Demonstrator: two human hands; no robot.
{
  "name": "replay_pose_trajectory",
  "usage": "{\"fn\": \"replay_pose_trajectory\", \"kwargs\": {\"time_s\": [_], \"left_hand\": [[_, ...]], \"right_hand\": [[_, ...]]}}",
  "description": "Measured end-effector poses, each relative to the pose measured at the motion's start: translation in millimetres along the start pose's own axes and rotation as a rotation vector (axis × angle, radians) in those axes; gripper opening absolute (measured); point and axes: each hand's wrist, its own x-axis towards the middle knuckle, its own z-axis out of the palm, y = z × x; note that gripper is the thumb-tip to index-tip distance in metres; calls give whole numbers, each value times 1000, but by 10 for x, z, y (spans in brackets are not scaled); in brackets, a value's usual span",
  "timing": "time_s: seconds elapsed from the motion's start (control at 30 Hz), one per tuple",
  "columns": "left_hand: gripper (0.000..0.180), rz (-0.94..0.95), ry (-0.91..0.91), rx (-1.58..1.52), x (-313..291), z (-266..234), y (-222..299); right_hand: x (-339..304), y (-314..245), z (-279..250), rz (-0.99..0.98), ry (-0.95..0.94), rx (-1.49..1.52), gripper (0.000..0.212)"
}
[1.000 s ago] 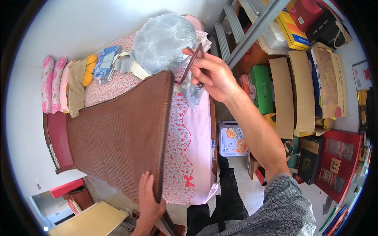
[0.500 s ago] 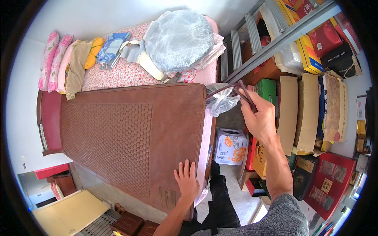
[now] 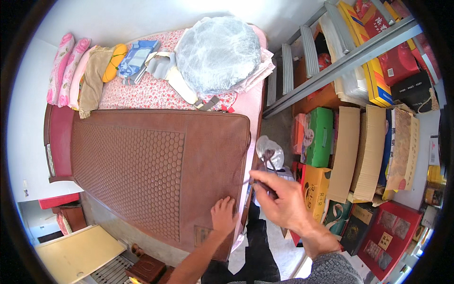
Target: The person fastens the strap buckle of a traction brace, carries and places it onto a bed in another room, transports a heating mat onto a bed, and arranges a wrapped cushion, folded cloths, and a controller on the bed.
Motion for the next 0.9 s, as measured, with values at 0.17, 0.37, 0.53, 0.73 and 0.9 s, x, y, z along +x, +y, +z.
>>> {"fn": "replay_pose_trajectory", "kwargs": {"time_s": [0.17, 0.37, 0.53, 0.73, 0.9], "left_hand": [[38, 3, 285, -264, 1296, -740, -550], [45, 72, 438, -55, 3135, -1218, -1343], [68, -258, 140, -73, 4029, -1169, -1323], [58, -492, 245, -436, 4358, -1030, -1104], [52, -541, 564, -1147, 4828, -1082, -1518]], "right_hand": [[-328, 451, 105, 113, -21, -49, 31], [-703, 851, 435, 201, -94, 76, 32], [-994, 784, 817, 81, -70, 133, 31], [-1183, 815, 987, 172, -65, 186, 29], [-1246, 740, 1016, 192, 19, 248, 27]]}}
